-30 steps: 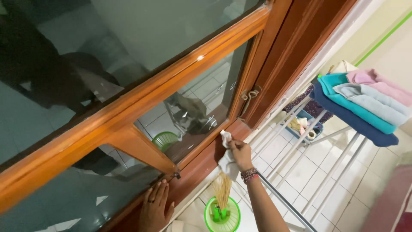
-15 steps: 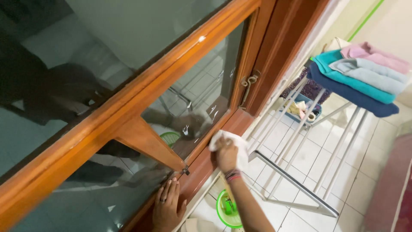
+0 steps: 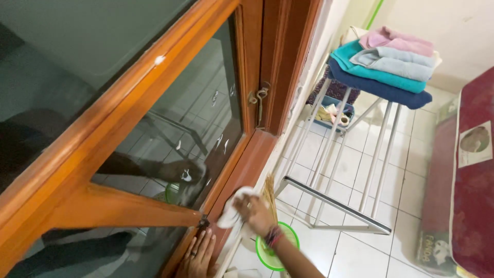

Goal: Wiping and cleaning the glass panes and wooden frames of a window using a white cloth.

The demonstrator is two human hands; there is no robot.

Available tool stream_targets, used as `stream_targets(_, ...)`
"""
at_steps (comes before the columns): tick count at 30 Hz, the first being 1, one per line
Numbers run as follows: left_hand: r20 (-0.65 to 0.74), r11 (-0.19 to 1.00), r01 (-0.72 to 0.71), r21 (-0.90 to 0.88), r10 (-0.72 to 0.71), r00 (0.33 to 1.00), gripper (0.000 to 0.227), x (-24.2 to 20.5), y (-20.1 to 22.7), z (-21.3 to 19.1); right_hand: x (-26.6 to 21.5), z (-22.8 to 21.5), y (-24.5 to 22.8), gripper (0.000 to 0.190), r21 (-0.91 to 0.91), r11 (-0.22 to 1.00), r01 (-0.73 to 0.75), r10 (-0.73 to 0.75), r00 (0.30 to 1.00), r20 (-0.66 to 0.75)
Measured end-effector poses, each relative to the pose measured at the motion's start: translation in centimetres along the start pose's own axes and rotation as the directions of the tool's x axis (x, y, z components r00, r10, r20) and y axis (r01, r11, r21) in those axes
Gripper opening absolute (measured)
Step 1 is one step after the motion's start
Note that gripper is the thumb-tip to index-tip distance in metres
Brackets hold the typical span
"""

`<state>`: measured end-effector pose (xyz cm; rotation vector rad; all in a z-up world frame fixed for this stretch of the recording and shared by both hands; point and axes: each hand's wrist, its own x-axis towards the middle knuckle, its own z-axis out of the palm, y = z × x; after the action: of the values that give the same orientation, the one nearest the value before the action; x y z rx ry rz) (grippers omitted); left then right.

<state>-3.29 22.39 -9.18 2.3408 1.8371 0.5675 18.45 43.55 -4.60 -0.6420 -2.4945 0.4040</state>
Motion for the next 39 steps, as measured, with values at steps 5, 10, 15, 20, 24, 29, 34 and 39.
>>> stream_targets(5, 0.096, 0.997, 0.074, 0.003, -0.074, 0.993, 0.076, -0.1, 0.3, -0.6, 1.5, -1.3, 1.9, 0.048, -0.154, 0.988, 0.013, -0.027, 0.996, -0.086)
stream_targets(10, 0.020, 0.998, 0.050, 0.046, -0.051, 0.999, 0.078, -0.3, 0.4, 0.5, -1.3, 1.7, -7.1, 0.058, 0.045, 0.950, -0.310, 0.312, 0.923, -0.227)
stream_targets(15, 0.034, 0.998, 0.046, 0.050, -0.047, 0.998, 0.080, -0.5, 0.6, 0.3, -4.2, 3.2, -5.2, 0.060, -0.140, 0.982, -0.125, 0.109, 0.987, -0.116)
stream_targets(20, 0.012, 0.995, 0.009, 0.097, -0.010, 1.000, 0.088, -0.1, 0.9, -0.6, 5.0, -5.8, -2.4, 0.045, 0.351, 0.247, -0.903, 0.704, 0.416, 0.575)
stream_targets(24, 0.073, 0.997, 0.013, 0.082, -0.019, 0.997, 0.091, -0.1, 0.8, -1.2, 1.8, -0.8, 1.0, 0.060, -0.268, 0.947, -0.179, 0.139, 0.977, -0.162)
stream_targets(29, 0.037, 0.994, -0.019, 0.104, 0.015, 0.999, 0.095, -0.5, 0.1, 0.6, -1.7, 1.7, -5.3, 0.071, -0.127, 0.943, -0.307, 0.274, 0.935, -0.226)
stream_targets(34, 0.121, 0.996, 0.060, 0.071, -0.068, 0.990, 0.094, -1.5, -0.4, 1.9, -0.5, -0.6, -2.1, 0.068, -0.202, 0.953, -0.225, 0.207, 0.973, -0.106)
stream_targets(39, 0.147, 0.998, 0.046, 0.051, -0.053, 0.988, 0.095, -1.1, 0.1, 0.6, 2.7, -2.7, 0.2, 0.057, -0.263, 0.926, -0.271, 0.230, 0.957, -0.174)
